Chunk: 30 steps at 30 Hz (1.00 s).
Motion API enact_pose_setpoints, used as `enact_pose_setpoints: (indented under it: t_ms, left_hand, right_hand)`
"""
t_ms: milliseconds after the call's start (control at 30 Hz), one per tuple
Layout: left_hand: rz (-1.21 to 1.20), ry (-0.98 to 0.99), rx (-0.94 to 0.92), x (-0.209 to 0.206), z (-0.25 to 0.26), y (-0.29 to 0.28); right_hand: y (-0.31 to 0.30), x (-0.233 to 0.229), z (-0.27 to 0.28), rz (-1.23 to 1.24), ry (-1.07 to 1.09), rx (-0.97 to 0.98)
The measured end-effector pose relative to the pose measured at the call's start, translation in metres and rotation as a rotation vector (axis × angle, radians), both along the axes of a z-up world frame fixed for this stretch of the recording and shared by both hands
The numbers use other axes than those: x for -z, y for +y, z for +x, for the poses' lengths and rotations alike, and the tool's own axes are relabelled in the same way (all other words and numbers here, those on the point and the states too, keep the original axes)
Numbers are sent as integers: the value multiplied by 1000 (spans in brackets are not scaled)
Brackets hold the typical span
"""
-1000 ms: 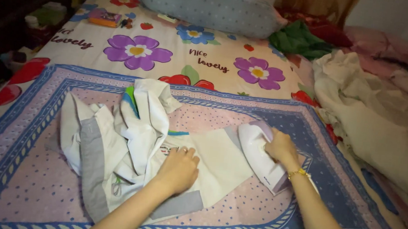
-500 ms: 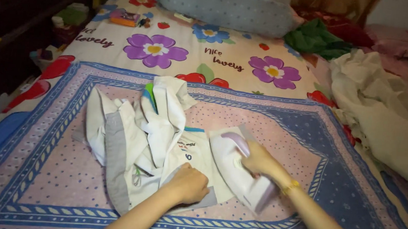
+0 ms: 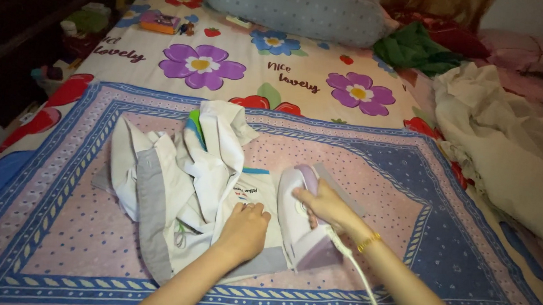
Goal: Ironing a white shirt on a bed.
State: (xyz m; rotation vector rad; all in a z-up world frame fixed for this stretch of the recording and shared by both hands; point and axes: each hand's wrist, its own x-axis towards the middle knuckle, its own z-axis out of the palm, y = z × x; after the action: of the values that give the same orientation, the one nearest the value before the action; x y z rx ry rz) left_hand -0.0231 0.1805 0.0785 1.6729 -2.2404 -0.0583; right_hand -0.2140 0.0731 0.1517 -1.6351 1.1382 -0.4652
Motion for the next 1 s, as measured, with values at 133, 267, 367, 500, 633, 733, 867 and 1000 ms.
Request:
enact_pose_setpoints:
  t_ms: [133,267,367,500,633,733,867,1000]
  left_hand:
    - [-59,25,50,8,5,-3]
    - [-35,47,75,5,10,0]
    - [58,50,54,-7,9,5]
    - [-361,-61,44,-2,13,2]
    - [-77,-170,-83,12,14,-12]
    - [41,-226,-153,20,13,-21]
    - [138,-288,-174,19,11,-21]
    - [198,-322,-165,7,10,-14]
  right_hand:
    - [52,-10,-21,67,-11,-50]
    - [68,-1,-35,71,56,-3]
    - [63,-8,-20,-25,132,71]
    - [22,8,-6,-198,150,112]
    - [29,8,-7,-128,121,116]
    - [53,7,-20,-210,147,79]
    - [84,-6,-30,-99,245,59]
    - [72,-10,-22,-161,352,50]
